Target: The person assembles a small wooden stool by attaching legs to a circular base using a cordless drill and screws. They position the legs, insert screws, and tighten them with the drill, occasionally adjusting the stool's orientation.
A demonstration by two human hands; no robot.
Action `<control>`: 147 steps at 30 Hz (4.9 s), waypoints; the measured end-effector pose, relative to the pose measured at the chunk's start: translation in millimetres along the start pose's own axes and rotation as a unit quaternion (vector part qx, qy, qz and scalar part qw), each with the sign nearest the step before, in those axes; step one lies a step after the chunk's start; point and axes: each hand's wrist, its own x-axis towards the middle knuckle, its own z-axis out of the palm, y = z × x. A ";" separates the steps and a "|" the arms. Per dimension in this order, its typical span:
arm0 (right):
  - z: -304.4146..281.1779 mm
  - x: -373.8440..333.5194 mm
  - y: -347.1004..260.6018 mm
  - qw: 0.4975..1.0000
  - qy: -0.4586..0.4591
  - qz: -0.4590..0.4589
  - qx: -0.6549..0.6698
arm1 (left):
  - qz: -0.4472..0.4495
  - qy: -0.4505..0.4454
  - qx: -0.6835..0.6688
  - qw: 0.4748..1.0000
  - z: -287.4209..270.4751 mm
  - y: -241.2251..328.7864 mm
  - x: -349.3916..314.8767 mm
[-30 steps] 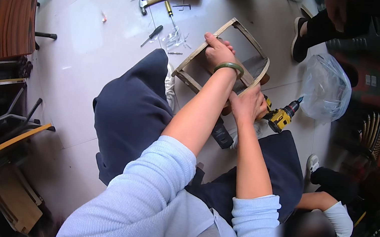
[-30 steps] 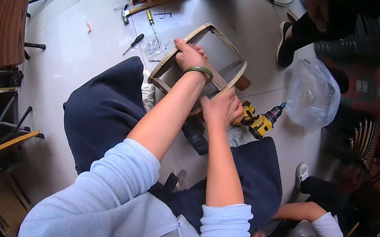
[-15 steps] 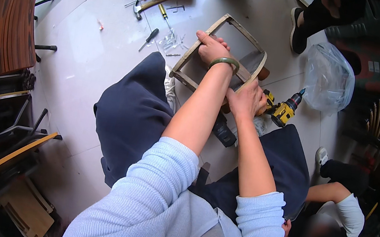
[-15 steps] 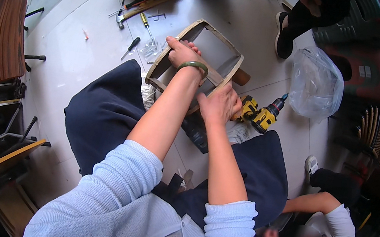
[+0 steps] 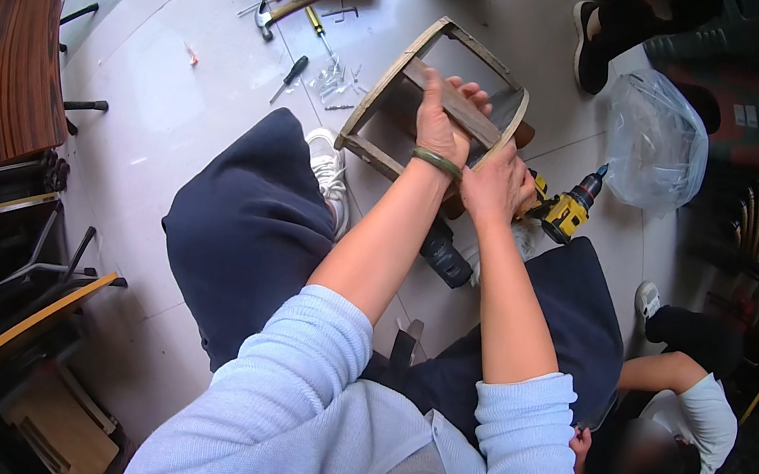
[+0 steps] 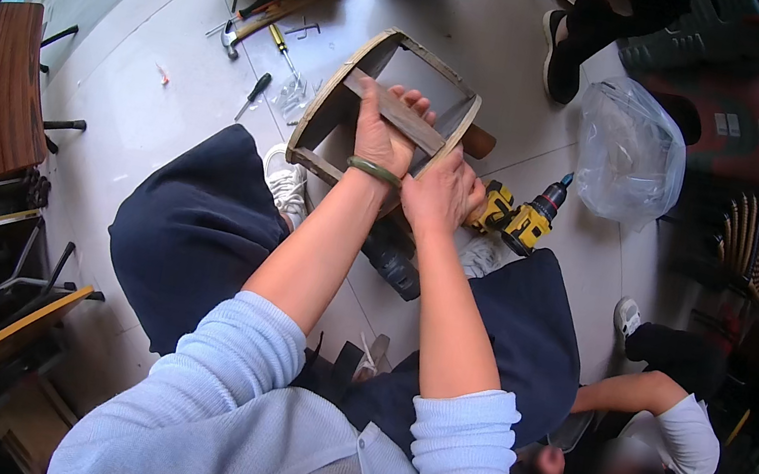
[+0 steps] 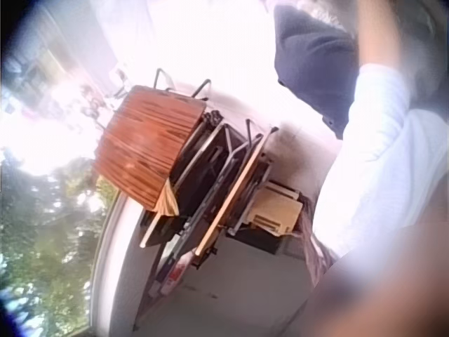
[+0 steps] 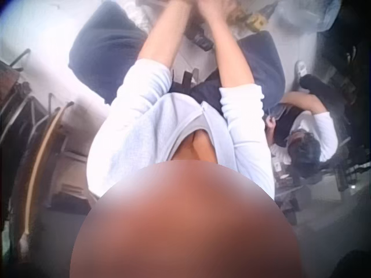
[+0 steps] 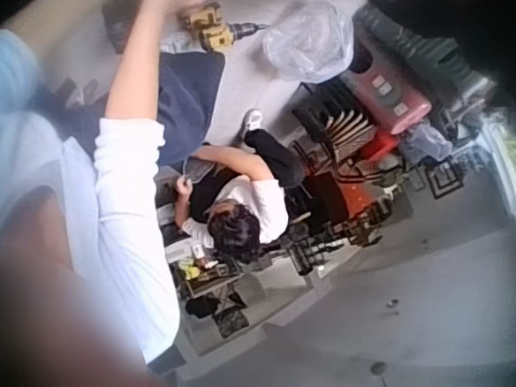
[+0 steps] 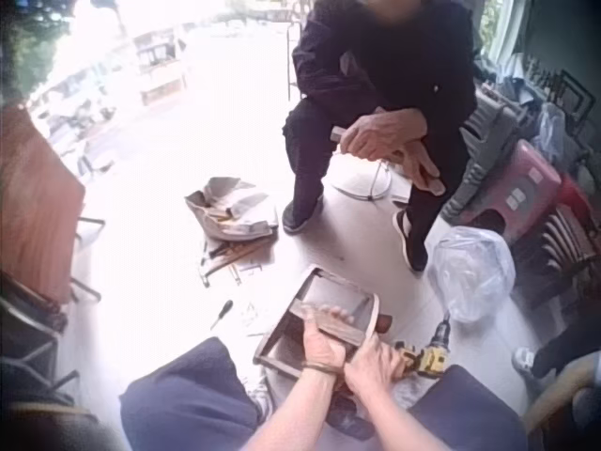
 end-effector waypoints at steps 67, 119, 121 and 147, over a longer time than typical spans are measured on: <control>-29.3 36.0 30.3 0.762 -0.038 0.170 0.624 | -0.090 0.040 0.035 0.995 5.7 -11.4 10.3; -13.9 1.0 19.7 0.929 0.032 0.058 0.364 | -0.105 -0.054 0.095 0.988 -22.7 0.0 -5.6; -13.2 -5.2 11.4 0.978 0.020 0.026 0.207 | -0.097 -0.018 0.046 0.994 -14.5 3.9 -1.8; -17.4 -2.7 10.4 0.983 -0.063 -0.009 0.170 | -0.101 0.049 0.114 0.987 5.4 10.7 4.5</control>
